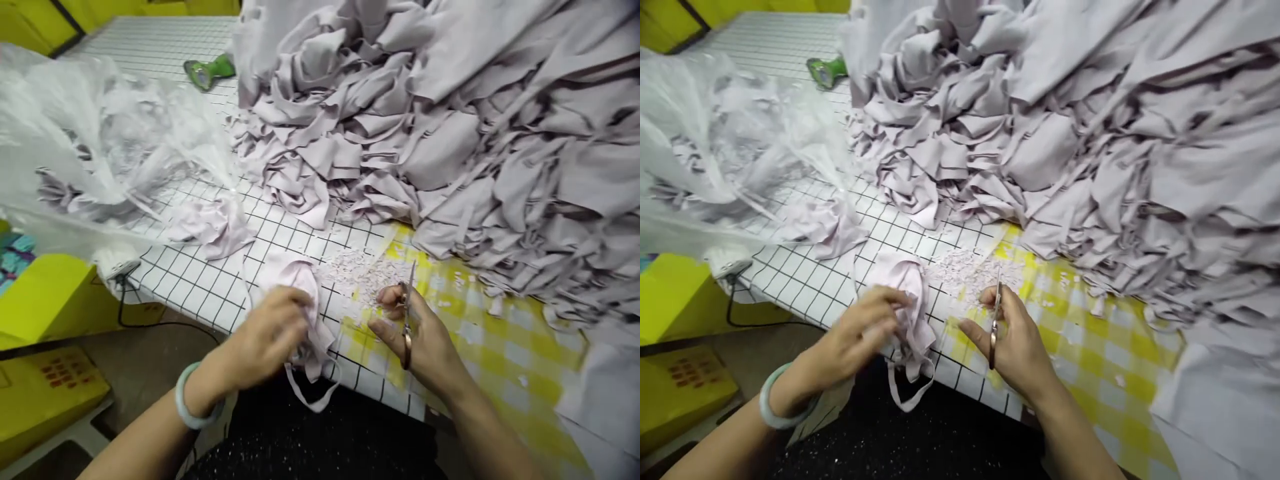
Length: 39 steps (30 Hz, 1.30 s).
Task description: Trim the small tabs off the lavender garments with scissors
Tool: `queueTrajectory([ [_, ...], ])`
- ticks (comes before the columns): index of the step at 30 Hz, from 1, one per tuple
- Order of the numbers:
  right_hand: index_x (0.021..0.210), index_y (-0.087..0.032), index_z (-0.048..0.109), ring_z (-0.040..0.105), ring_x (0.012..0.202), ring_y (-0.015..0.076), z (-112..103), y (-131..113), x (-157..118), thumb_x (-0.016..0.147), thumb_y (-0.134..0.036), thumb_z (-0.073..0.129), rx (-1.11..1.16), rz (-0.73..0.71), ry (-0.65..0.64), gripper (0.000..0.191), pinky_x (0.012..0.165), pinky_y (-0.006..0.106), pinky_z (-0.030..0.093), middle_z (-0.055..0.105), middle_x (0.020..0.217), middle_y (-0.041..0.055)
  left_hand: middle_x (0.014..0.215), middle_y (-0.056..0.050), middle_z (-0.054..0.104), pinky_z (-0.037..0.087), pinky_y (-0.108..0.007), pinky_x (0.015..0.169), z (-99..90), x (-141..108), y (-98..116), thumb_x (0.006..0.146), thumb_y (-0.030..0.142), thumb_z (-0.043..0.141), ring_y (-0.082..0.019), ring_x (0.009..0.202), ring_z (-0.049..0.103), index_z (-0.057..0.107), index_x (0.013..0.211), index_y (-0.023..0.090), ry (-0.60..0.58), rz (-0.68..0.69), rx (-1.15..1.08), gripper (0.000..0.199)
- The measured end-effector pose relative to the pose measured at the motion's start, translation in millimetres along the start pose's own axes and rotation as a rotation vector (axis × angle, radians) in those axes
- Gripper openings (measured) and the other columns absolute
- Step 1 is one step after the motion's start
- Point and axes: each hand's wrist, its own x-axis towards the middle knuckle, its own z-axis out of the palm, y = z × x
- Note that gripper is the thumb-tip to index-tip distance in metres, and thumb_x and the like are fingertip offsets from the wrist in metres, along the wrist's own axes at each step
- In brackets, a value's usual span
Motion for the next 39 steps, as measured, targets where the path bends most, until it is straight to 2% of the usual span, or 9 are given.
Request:
queueTrajectory([
  [4,0.099,-0.025,0.049,0.059,0.088,0.0221,24.5,-14.6,3.8,0.083,-0.050,0.073,0.047,-0.077,-0.039,0.038,0.079,0.038,0.050,0.062,0.105,0.0072,0.101,-0.007,0.054,0.048,-0.041,0.089,-19.8,-29.9,-46.9,0.090,0.008,0.050,-0.023,0.099,0.053,0.061,0.096,0.019,0.419,-0.240,0.296,0.016],
  [7,0.096,-0.024,0.050,0.060,0.090,0.0224,46.0,-34.2,5.5,0.082,-0.044,0.074,0.074,-0.125,-0.132,0.035,0.079,0.037,0.050,0.063,0.109,0.0079,0.122,-0.013,0.050,0.043,-0.050,0.099,-13.1,-28.9,-64.7,0.084,0.005,0.053,-0.028,0.114,0.047,0.060,0.121,0.019,0.272,-0.167,0.382,0.041],
  [11,0.092,-0.023,0.048,0.059,0.086,0.0224,75.2,-55.8,5.7,0.080,-0.033,0.074,0.055,-0.124,-0.180,0.030,0.074,0.035,0.048,0.063,0.100,0.0067,0.121,-0.012,0.054,0.042,-0.052,0.097,-4.3,-12.5,-68.6,0.083,0.005,0.055,-0.031,0.112,0.047,0.068,0.099,0.020,0.129,-0.059,0.427,0.025],
  [15,0.082,-0.023,0.046,0.054,0.077,0.0199,86.4,-56.9,-1.4,0.081,-0.017,0.057,-0.002,-0.208,-0.187,0.013,0.069,0.032,0.044,0.055,0.081,0.0022,0.109,-0.010,0.058,0.046,-0.043,0.092,-16.1,-9.9,-65.9,0.084,0.001,0.052,-0.025,0.104,0.053,0.062,0.092,0.018,0.262,0.051,0.345,0.022],
  [20,0.091,-0.023,0.051,0.057,0.081,0.0202,74.6,-53.7,2.5,0.084,-0.028,0.064,0.077,-0.162,-0.128,0.015,0.073,0.033,0.047,0.060,0.089,0.0037,0.099,-0.005,0.055,0.048,-0.032,0.081,-41.9,-17.6,-59.8,0.086,0.002,0.054,-0.018,0.095,0.057,0.059,0.088,0.020,0.502,0.010,0.102,0.019],
  [24,0.101,-0.024,0.055,0.059,0.095,0.0235,89.6,-69.2,40.2,0.073,-0.034,0.075,0.153,-0.138,-0.124,0.036,0.082,0.036,0.048,0.064,0.108,0.0059,0.094,-0.003,0.057,0.049,-0.031,0.080,-55.3,1.1,-51.6,0.088,0.011,0.062,-0.017,0.090,0.057,0.057,0.084,0.021,0.583,0.026,-0.169,0.011],
  [29,0.084,-0.024,0.050,0.048,0.062,0.0128,116.7,-84.1,93.0,0.073,-0.032,0.062,0.469,-0.031,-0.115,0.019,0.060,0.026,0.041,0.052,0.072,-0.0039,0.097,-0.004,0.060,0.052,-0.031,0.076,-53.7,38.9,-50.5,0.089,0.026,0.070,-0.017,0.087,0.061,0.053,0.088,0.022,0.611,-0.051,-0.484,0.017],
  [34,0.082,-0.024,0.048,0.038,0.054,0.0098,102.4,-70.1,112.1,0.067,-0.031,0.064,0.531,0.044,0.017,0.023,0.051,0.024,0.032,0.045,0.066,-0.0065,0.108,-0.006,0.062,0.053,-0.027,0.068,-42.7,23.4,-65.9,0.091,0.025,0.059,-0.012,0.077,0.061,0.051,0.109,0.022,0.470,-0.407,-0.603,0.020],
  [39,0.080,-0.023,0.050,0.040,0.056,0.0094,99.6,-70.4,106.5,0.065,-0.029,0.065,0.533,0.023,0.046,0.022,0.051,0.024,0.034,0.046,0.069,-0.0053,0.113,-0.010,0.063,0.051,-0.039,0.089,-42.1,-30.8,-68.5,0.087,0.026,0.061,-0.021,0.100,0.061,0.057,0.118,0.017,0.186,-0.525,-0.233,0.032],
])
